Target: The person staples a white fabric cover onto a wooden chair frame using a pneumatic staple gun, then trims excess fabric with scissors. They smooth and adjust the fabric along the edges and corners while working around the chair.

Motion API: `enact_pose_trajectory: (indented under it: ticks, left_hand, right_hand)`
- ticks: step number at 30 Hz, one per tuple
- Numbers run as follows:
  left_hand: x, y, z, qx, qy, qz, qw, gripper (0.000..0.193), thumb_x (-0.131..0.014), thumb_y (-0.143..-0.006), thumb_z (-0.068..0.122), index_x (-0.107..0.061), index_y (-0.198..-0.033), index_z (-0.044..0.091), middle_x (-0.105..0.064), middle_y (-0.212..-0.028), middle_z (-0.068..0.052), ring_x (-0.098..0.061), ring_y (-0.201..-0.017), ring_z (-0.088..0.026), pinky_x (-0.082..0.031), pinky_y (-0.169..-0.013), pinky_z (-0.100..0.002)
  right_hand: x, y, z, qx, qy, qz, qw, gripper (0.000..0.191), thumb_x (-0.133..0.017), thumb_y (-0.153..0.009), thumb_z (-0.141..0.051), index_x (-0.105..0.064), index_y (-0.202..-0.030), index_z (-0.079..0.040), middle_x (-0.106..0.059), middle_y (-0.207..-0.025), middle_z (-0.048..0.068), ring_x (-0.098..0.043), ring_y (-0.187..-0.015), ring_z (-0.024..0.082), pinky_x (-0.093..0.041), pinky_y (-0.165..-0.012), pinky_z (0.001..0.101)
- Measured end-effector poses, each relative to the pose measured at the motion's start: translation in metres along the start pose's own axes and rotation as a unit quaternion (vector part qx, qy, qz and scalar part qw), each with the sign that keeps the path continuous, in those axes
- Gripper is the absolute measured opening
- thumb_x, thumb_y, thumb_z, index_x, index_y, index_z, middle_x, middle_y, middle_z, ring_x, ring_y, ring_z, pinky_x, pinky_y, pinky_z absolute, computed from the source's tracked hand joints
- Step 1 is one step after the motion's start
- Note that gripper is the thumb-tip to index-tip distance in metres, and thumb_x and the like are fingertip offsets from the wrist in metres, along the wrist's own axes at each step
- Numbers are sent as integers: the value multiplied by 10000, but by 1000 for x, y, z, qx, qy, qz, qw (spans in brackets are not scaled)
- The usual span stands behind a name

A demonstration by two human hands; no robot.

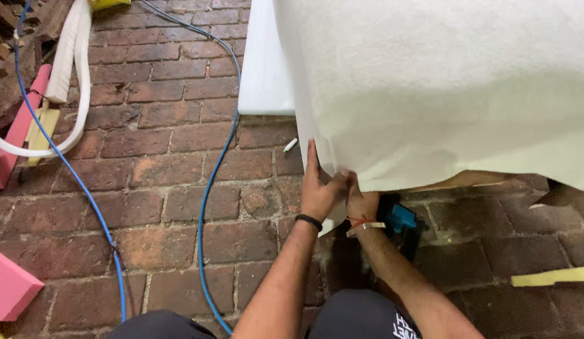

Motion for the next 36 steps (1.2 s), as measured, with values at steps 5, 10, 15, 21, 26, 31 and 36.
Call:
enact_pose_trajectory:
  ticks: [5,10,15,21,26,31,36]
  left_hand:
    - [7,48,-63,157,-36,131,978,476,-693,-968,271,-569,-1358,28,-653,-1316,-192,-653,-1215,-309,-564,-1065,-456]
    - [24,35,-81,229,18,99,968,726,-510,-949,578,-423,-1489,101,-495,-1484,-185,-515,-1353,-352,-447,-1105,-540]
    - [5,8,-80,310,151,-47,938,882,-215,-905,779,-160,-1650,312,-156,-1710,-145,-215,-1545,-354,-188,-1232,-551]
    - [-15,15,-96,216,99,-56,970,862,-216,-947,761,25,-1643,312,125,-1745,-83,52,-1599,-283,-49,-1263,-487]
    - [-12,28,-109,129,7,-76,989,860,-412,-1041,561,44,-1660,175,53,-1750,-163,34,-1623,-312,-54,-1290,-441]
    - [-11,29,-109,124,-14,-95,988,918,-566,-997,207,70,-1657,160,48,-1738,-205,19,-1614,-316,-82,-1280,-408]
    - [-9,24,-96,162,-23,-106,981,929,-582,-1003,153,94,-1640,193,57,-1736,-207,12,-1606,-324,-114,-1271,-412]
  right_hand:
    - [6,7,23,-198,96,-26,975,498,-732,-936,-452,-751,-1074,26,-745,-1009,159,-666,-950,213,-544,-855,380]
    - [17,-2,17,-70,70,-46,994,650,-775,-924,-527,-705,-1080,101,-737,-1048,187,-641,-954,214,-541,-895,409]
    - [43,9,9,42,142,-103,984,768,-895,-751,-409,-546,-1240,68,-634,-1159,130,-631,-1081,232,-546,-908,407]
    - [40,10,26,-129,-8,-180,975,327,-884,-781,-211,-727,-948,22,-762,-908,58,-716,-905,161,-599,-887,337]
    - [44,0,9,-19,28,-83,996,289,-836,-744,74,-659,-969,35,-675,-891,35,-630,-812,164,-547,-768,307]
    - [29,4,0,-6,-45,-105,993,289,-837,-800,73,-643,-1015,77,-659,-980,81,-612,-902,165,-533,-821,313]
    - [31,0,-9,13,8,-89,996,368,-838,-776,51,-666,-1101,56,-715,-1075,95,-690,-985,185,-592,-841,319]
Point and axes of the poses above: each hand's wrist, its own y-axis away from the middle knuckle, its own x-axis out of the back of the hand, z = x × y, the point moved 7 cm from there along -y, towards the middle knuckle
